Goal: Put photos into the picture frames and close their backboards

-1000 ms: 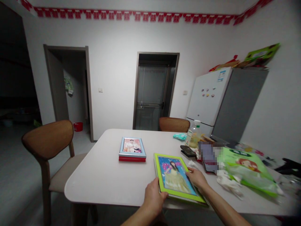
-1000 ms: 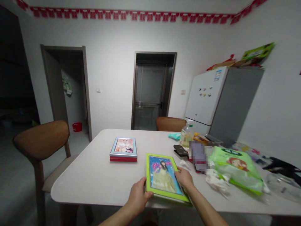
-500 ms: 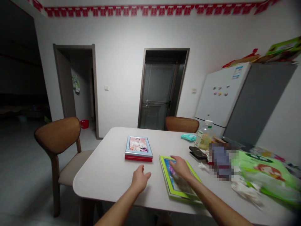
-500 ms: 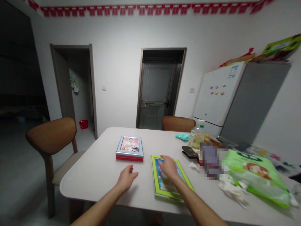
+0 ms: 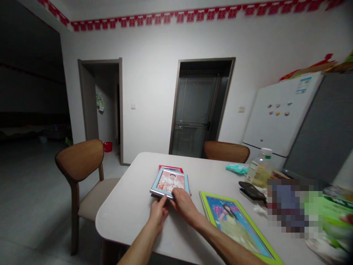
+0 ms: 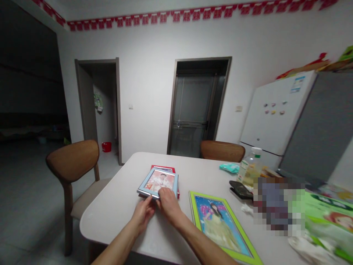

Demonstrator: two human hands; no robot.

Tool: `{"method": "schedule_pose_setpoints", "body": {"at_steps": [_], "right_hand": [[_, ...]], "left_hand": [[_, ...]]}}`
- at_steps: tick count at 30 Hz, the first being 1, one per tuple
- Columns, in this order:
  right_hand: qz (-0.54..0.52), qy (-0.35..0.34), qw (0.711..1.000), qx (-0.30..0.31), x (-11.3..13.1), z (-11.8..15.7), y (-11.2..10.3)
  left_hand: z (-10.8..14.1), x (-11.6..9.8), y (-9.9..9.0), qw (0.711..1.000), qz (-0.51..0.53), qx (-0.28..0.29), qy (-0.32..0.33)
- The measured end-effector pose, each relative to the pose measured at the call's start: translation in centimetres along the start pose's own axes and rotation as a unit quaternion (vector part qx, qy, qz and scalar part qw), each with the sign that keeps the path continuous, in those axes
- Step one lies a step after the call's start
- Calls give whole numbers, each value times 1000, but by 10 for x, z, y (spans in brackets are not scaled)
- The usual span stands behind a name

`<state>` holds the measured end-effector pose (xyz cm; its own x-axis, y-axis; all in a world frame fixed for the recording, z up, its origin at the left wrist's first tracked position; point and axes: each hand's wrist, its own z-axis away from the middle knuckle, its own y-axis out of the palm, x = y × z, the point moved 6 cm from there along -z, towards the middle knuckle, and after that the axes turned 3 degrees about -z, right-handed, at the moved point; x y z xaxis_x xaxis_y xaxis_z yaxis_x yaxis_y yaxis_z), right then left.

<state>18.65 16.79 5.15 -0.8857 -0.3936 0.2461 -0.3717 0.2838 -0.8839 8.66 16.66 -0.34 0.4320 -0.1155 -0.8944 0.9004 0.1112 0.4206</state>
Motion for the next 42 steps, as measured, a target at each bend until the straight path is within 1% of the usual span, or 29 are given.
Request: {"method": "schedule_pose_setpoints", "body": {"at_steps": [1, 3, 5, 6, 7, 8, 9, 10, 11, 12, 13, 15, 16, 17, 18, 20, 23, 25, 27, 28, 29, 32, 33, 34, 35, 37, 39, 41, 42], "right_hand": [[-31, -15, 999, -10, 8, 10, -2], [-130, -30, 991, -31, 20, 28, -9], [-258, 0, 965, -45, 24, 37, -20], [-328, 35, 943, -51, 23, 38, -27], [-400, 79, 911, -58, 20, 38, -33], [-470, 126, 871, -67, 17, 37, -39], [-534, 166, 825, -77, 15, 37, -45], [-589, 193, 780, -86, 15, 38, -51], [-632, 207, 741, -93, 16, 40, -56], [-663, 213, 711, -96, 17, 43, -61], [-684, 217, 690, -96, 19, 49, -64], [-701, 240, 665, -91, 19, 66, -65], [-701, 259, 658, -89, 18, 77, -62], [-699, 276, 654, -86, 16, 88, -59], [-695, 289, 653, -81, 15, 98, -56], [-689, 297, 658, -68, 12, 112, -50], [-684, 280, 673, -39, 9, 117, -40], [-670, 269, 691, -16, 6, 114, -33], [-636, 271, 723, 4, -2, 111, -24], [-605, 274, 747, 8, -8, 110, -20], [-563, 273, 780, 4, -15, 108, -17], [-369, 253, 894, -29, -33, 103, -16], [-297, 244, 922, -38, -37, 102, -17], [-233, 234, 943, -40, -39, 100, -17], [-178, 224, 958, -36, -39, 99, -17], [-96, 200, 975, -13, -38, 97, -15], [-49, 179, 982, 15, -35, 95, -13], [-27, 170, 985, 30, -34, 94, -13], [-22, 166, 985, 30, -33, 92, -13]], "left_hand": [[4, -4, 0, 1000, 14, -2, 20], [14, -15, -1, 997, 19, -13, 71], [29, -27, -2, 993, 16, -28, 111], [38, -34, -2, 990, -6, -30, 138], [49, -42, -1, 984, -44, -27, 171], [60, -51, 2, 973, -97, -15, 211], [73, -58, 7, 954, -161, 5, 254], [85, -64, 12, 926, -230, 32, 297], [98, -66, 17, 893, -297, 62, 333], [109, -66, 21, 856, -357, 98, 360], [119, -62, 24, 816, -413, 135, 381], [136, -50, 24, 735, -511, 205, 395], [142, -42, 22, 702, -547, 235, 390], [146, -34, 20, 676, -575, 261, 381], [150, -28, 16, 657, -595, 280, 369], [154, -20, 11, 636, -617, 305, 348], [155, -15, 9, 627, -632, 326, 318], [152, -13, 9, 625, -644, 329, 294], [149, -8, 9, 619, -659, 327, 275], [148, -5, 9, 616, -665, 324, 270], [147, -2, 9, 615, -668, 322, 269], [144, 4, 11, 620, -666, 311, 274], [143, 6, 12, 622, -665, 307, 275], [143, 6, 12, 624, -665, 304, 275], [142, 6, 13, 625, -666, 302, 274], [141, 5, 13, 625, -663, 308, 273], [139, 0, 11, 633, -650, 318, 276], [133, -7, 4, 651, -638, 305, 276], [126, -12, -1, 665, -637, 282, 269]]}}
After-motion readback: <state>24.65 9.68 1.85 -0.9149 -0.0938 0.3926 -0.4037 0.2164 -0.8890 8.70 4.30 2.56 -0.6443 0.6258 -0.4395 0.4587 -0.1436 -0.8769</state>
